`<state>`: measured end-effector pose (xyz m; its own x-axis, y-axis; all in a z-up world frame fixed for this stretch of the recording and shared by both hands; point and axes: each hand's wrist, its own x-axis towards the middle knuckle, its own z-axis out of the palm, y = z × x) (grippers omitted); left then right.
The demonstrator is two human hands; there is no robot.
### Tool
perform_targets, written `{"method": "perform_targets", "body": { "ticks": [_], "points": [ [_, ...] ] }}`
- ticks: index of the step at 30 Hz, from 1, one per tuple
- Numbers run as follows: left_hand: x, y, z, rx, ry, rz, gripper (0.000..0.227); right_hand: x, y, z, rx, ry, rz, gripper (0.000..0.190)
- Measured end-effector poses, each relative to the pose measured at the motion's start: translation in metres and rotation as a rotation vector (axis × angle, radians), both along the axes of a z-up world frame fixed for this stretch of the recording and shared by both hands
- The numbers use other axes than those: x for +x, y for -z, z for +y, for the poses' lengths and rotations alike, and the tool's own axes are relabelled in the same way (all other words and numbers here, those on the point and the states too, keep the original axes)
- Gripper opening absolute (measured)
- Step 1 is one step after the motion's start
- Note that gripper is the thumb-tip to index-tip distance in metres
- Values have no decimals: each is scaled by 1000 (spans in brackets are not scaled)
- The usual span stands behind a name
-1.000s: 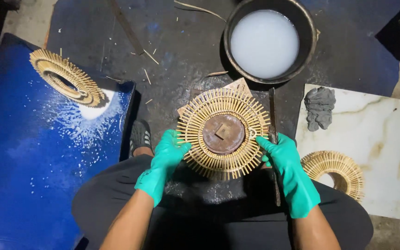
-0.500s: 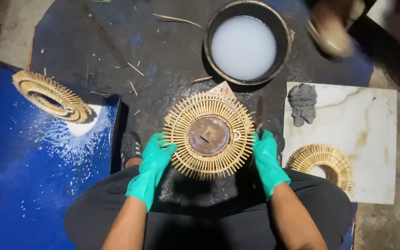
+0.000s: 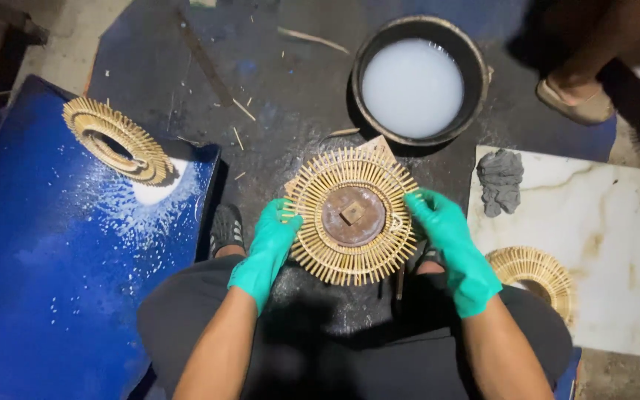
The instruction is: The recorder is assembling and smoothing wooden or bamboo fan frame components using hand tools.
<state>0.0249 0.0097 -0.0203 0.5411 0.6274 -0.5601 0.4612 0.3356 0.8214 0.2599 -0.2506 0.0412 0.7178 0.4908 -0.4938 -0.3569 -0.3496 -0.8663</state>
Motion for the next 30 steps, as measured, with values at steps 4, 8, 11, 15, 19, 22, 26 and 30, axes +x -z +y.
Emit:
{"method": "perform_targets", "body": {
  "ticks": [4, 8, 11, 15, 19, 22, 26, 30],
  "points": [
    [6, -53, -7, 180, 107, 92, 48, 16, -19, 8, -476, -194, -229, 52],
    [19, -82, -25, 1121, 237, 61, 50, 16, -53, 13, -656, -460, -756, 45],
    [52, -72, -36, 1341, 285, -156, 32, -1, -98, 43, -525, -389, -968, 38],
    [90, -57, -26, 1295, 619, -142, 11, -15, -70, 86, -543, -528, -968, 36],
    [107, -57, -21, 1329, 692, -165, 12, -20, -21, 90, -442, -483, -1071, 33],
    [110, -64, -29, 1277, 701, -138, 4, -22, -22, 86, -442, -581, -1032, 33],
    [118, -64, -33, 1315, 688, -137, 6, -25, -28, 85, -420, -518, -956, 30],
    [122, -79, -36, 1329, 700, -89, 9, -27, -24, 86, -419, -585, -838, 27]
  ]
}}
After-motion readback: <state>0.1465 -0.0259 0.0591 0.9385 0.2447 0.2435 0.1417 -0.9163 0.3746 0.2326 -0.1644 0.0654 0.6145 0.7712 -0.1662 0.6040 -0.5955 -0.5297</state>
